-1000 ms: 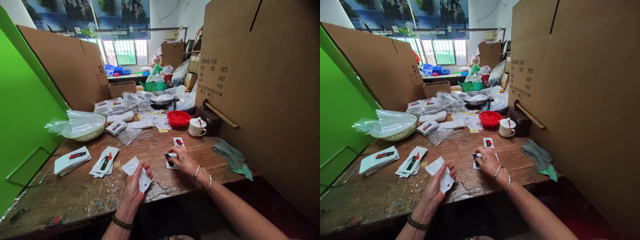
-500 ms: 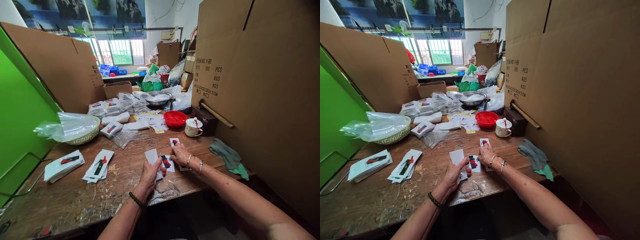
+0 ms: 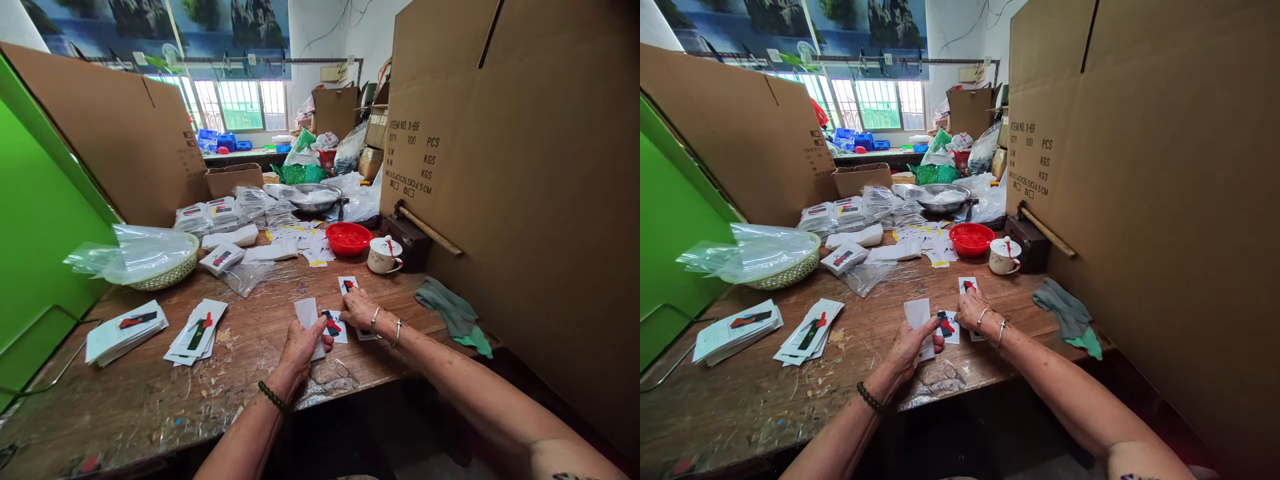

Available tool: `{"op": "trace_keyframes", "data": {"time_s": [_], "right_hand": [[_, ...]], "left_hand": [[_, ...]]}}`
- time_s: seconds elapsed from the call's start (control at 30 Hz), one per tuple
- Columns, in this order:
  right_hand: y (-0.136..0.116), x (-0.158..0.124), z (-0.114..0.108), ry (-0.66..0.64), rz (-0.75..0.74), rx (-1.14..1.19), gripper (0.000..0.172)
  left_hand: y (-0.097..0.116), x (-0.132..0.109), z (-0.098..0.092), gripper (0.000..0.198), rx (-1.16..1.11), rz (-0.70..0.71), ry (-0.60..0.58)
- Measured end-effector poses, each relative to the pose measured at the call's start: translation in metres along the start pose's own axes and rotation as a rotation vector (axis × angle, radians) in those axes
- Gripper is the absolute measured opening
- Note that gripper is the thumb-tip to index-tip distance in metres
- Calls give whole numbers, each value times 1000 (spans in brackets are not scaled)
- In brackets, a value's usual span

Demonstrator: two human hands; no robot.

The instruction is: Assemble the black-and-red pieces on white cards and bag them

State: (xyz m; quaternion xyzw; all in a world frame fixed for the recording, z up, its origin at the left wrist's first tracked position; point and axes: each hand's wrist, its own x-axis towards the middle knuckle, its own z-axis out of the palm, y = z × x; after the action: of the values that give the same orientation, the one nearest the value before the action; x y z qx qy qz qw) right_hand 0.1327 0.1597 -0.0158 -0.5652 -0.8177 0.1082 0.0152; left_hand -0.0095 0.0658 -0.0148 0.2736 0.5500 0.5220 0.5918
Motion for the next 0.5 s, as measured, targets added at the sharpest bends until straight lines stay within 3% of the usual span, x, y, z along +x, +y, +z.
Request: {"op": "trace_keyframes", "data": {"time_s": [0.17,0.43,0.5], "right_hand": [[2,-2,-1,32,24,3,12],[-4,0,-7,-23,-26,5,8],[-4,-2,-10,-16,-24,9,14]], "left_hand": [[0,1,-1,37,28,1,8],[2,4,0,35,101,-16,-25],[3,3,0,34,101,-18,-29]]}}
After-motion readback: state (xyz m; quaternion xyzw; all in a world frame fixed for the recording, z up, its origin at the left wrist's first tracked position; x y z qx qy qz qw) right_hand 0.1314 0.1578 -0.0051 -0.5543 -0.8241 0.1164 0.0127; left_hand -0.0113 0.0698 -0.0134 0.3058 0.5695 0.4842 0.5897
